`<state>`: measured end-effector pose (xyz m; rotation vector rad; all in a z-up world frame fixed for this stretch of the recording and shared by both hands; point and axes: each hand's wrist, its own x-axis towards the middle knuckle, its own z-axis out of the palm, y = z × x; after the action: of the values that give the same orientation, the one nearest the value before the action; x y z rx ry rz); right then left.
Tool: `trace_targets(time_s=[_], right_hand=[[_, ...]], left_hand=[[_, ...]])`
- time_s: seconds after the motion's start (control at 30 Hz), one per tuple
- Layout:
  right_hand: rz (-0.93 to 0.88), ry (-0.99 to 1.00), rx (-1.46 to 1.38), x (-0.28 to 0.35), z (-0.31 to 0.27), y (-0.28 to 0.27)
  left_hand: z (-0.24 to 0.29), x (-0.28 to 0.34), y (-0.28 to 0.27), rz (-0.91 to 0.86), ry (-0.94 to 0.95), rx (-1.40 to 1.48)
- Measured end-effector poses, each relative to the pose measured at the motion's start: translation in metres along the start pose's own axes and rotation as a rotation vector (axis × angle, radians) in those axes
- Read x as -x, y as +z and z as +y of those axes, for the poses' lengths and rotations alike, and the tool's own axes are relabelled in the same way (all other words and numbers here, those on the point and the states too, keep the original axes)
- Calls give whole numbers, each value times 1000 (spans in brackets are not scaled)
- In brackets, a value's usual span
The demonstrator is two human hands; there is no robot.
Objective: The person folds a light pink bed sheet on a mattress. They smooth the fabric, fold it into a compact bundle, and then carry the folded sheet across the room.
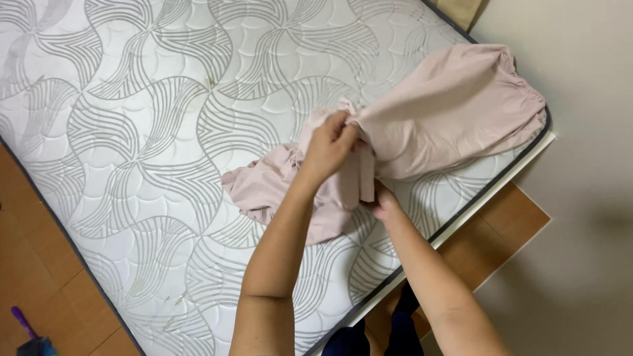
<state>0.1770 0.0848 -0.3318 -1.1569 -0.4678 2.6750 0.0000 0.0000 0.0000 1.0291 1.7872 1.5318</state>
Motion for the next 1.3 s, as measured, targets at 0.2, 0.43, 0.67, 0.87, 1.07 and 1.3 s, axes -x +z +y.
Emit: trace_targets(time_s=[0.2, 0.43, 0.67, 0.87, 1.07, 1.3], right_hand=[[62, -235, 234, 63, -9, -34], [-279, -457, 286, 197, -49, 36], [-222, -619, 174, 229, -92, 86], [-174, -780, 9, 247, -126, 87], [104, -848, -94, 201, -114, 6], [303, -694, 285, 222, -72, 16]], left_hand=[[-13, -58, -22, 337, 139, -418], [-43, -68, -2, 203, 475, -618], [-62, 122, 53, 199, 332, -429], [-219, 137, 24, 376, -62, -232], [-122, 40, -98, 541, -92, 646], [-39, 21, -111, 476, 262, -94]])
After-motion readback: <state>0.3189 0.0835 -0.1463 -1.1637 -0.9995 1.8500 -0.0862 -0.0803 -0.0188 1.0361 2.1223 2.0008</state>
